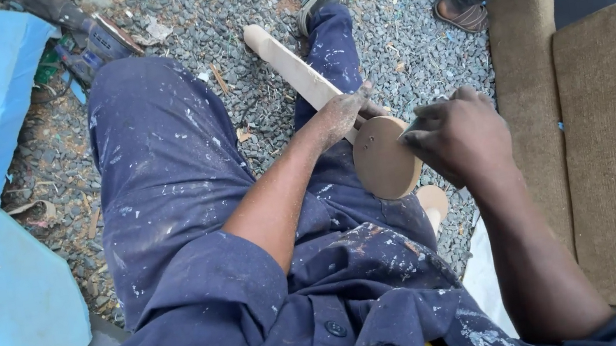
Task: The person sits on the ground and sands a wooden piece with a circular end using a sanding block. They rotate the piece to sand the circular face and edges, then sand the long handle section.
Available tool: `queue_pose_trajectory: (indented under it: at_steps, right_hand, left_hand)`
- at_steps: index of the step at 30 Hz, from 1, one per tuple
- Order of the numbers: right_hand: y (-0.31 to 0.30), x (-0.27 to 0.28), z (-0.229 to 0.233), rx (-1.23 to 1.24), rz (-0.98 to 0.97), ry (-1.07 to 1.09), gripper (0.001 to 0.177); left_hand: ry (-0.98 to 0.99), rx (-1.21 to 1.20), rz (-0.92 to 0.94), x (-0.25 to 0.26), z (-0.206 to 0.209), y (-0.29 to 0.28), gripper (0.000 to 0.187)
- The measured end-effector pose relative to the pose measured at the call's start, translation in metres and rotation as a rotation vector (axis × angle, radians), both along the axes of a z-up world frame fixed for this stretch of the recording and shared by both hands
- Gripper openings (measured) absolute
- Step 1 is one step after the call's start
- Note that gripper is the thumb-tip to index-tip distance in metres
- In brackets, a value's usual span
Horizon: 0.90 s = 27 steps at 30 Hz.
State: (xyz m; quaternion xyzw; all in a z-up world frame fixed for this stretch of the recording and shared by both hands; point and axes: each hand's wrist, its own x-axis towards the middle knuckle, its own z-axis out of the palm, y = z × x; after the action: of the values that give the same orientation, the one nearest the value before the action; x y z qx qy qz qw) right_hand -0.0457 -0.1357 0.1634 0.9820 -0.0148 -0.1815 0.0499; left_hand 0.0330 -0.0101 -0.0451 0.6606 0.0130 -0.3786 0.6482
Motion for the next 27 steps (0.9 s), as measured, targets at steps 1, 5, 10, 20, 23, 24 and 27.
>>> queue_pose_trajectory:
  at_steps: [1,5,10,20,23,24,27]
  right_hand:
    - [-0.001,0.007,-0.008,-0.003,0.001,0.008,0.036]
    - [0.001,0.034,-0.056,-0.055,0.019,-0.151,0.024]
    - [0.023,0.033,-0.046,0.028,-0.010,-0.091,0.032]
    - [-0.007,-0.076,-0.007,0.190,-0.321,-0.131,0.047]
    - [-0.005,-0.067,-0.010,0.230,-0.334,-0.212,0.043]
    - [-0.005,-0.062,-0.012,0.229,-0.328,-0.223,0.042]
    - [-0.011,-0.031,-0.036,0.280,-0.275,-0.263,0.037]
  left_hand:
    - [0.008,-0.003,0.001,0.003,-0.003,0.000,0.068]
    - [0.046,0.006,-0.007,0.014,-0.032,-0.021,0.074]
    - [0.068,-0.089,0.063,0.029,-0.068,-0.026,0.074]
    - [-0.085,-0.361,0.082,-0.010,-0.013,0.002,0.025]
    - [-0.069,-0.391,0.089,-0.007,-0.025,0.001,0.023]
    - [-0.068,-0.392,0.086,-0.007,-0.027,0.001,0.023]
    - [-0.052,-0.348,0.074,-0.007,-0.034,0.001,0.023]
